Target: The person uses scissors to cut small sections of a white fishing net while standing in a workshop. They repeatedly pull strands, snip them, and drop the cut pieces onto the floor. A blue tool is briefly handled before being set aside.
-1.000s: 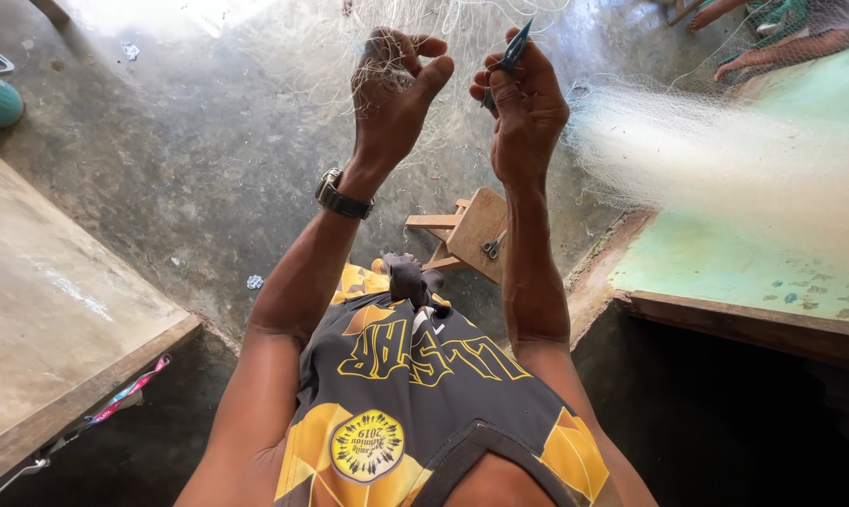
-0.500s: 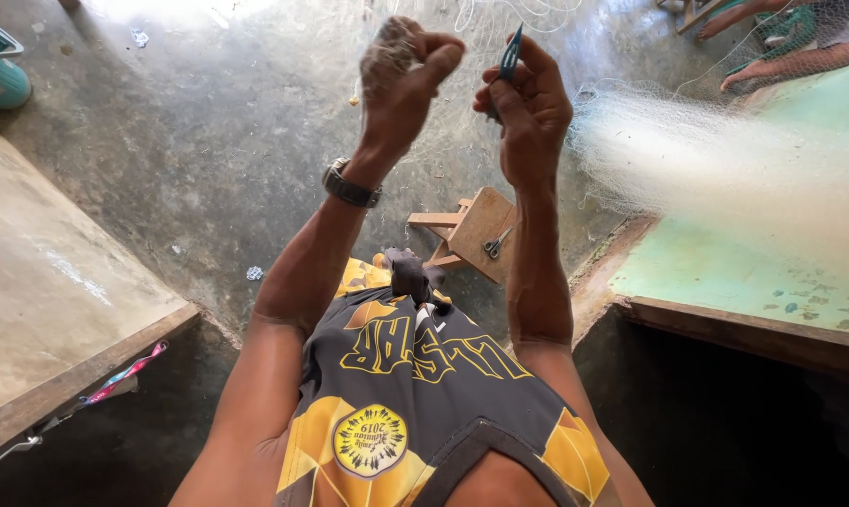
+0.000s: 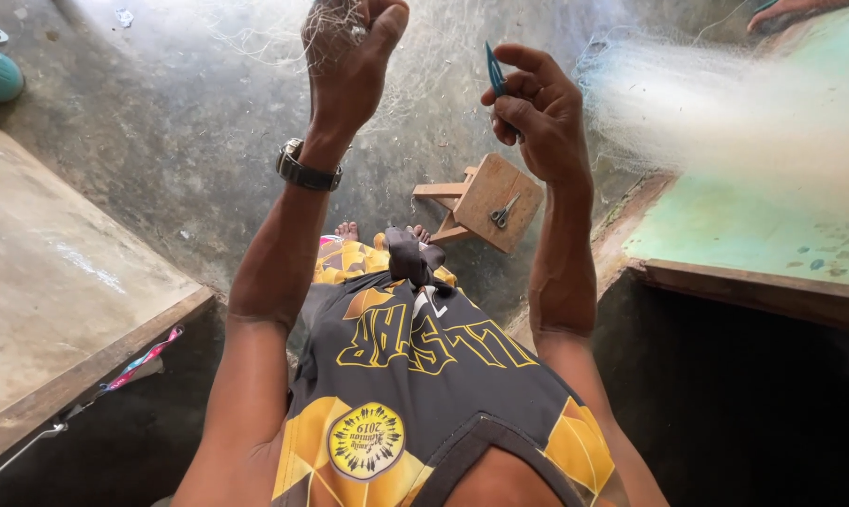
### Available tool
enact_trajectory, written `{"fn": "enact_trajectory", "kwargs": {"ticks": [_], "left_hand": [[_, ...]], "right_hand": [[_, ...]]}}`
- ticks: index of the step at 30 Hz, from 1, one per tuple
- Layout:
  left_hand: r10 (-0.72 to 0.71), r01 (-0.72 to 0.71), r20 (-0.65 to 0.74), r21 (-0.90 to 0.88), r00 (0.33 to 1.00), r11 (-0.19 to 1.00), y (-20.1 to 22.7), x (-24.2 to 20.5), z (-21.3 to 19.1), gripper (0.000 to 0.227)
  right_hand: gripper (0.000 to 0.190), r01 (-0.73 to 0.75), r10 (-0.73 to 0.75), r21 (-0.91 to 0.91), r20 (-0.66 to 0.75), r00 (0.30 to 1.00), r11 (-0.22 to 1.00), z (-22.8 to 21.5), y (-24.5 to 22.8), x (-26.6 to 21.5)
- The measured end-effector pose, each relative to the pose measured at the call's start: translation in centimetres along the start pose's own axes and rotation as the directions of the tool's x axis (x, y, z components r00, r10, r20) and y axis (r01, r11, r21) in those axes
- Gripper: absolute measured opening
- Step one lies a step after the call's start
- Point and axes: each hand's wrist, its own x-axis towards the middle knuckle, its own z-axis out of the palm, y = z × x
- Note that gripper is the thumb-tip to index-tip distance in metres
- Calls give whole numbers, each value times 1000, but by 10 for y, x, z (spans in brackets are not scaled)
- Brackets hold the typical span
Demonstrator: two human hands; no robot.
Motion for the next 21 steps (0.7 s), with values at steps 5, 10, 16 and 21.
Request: {"fn": "enact_trajectory", "kwargs": {"ticks": [5,10,16,21], "left_hand": [[42,-42,-8,-36,999,998,12,6,3,7],[45,-44,-16,56,999,997,4,4,4,12],[17,-17,-4,-9,1000,1000,-5,-1,3,10],[-15,21,-41,157,999,987,-14,-2,2,27]], "right_hand": [[38,-87,83,203,30,996,975,-4,9,-5],[45,-142,141,302,24,990,943,0,15,-11],[59,-157,147,379,57,988,912,-4,27,-15],[57,-83,82,27,56,995,996,-2,31,-16]]}}
